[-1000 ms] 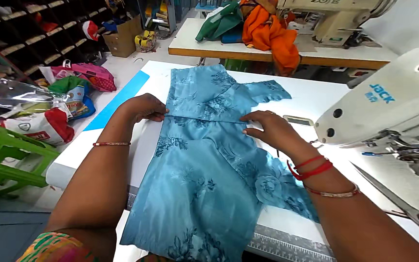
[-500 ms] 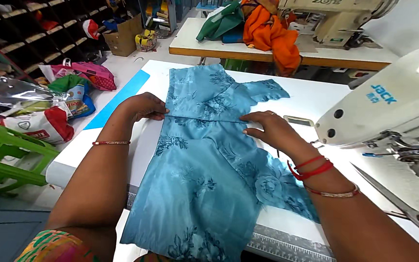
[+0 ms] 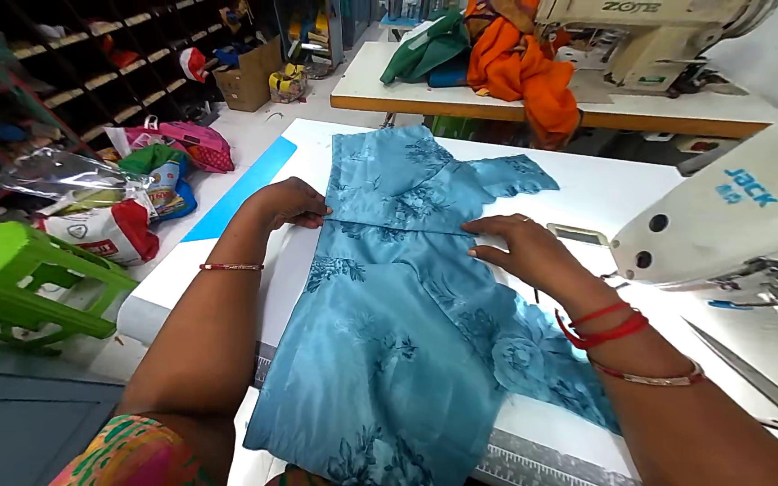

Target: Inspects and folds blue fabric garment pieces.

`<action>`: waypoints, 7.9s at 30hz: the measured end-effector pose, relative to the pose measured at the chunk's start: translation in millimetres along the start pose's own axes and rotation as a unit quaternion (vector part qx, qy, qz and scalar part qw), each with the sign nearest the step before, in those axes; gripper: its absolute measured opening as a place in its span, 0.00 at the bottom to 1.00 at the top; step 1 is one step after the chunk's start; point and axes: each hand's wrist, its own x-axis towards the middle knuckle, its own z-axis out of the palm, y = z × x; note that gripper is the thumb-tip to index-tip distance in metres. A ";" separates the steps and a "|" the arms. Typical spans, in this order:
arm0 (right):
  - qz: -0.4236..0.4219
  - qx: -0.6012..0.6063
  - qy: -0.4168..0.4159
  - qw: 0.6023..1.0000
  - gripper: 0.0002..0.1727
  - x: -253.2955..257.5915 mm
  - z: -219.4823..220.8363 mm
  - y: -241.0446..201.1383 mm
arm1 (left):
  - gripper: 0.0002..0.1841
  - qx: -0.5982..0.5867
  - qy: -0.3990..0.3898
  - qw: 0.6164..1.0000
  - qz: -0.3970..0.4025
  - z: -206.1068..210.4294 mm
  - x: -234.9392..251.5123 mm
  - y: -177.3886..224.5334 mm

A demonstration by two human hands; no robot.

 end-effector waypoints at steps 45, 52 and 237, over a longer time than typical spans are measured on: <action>0.010 -0.130 -0.159 0.979 0.50 -3.5 16.9 -36.7 | 0.31 0.418 -0.090 0.844 0.323 101.6 7.3 0.1; 0.112 -0.131 -0.106 0.979 0.62 -14.5 0.7 -26.2 | 0.32 0.421 -0.095 0.841 0.326 100.7 7.6 2.5; 0.183 0.454 0.205 0.847 0.04 -199.2 30.0 -64.8 | 0.13 -0.226 0.088 0.929 0.278 100.4 -138.0 -85.1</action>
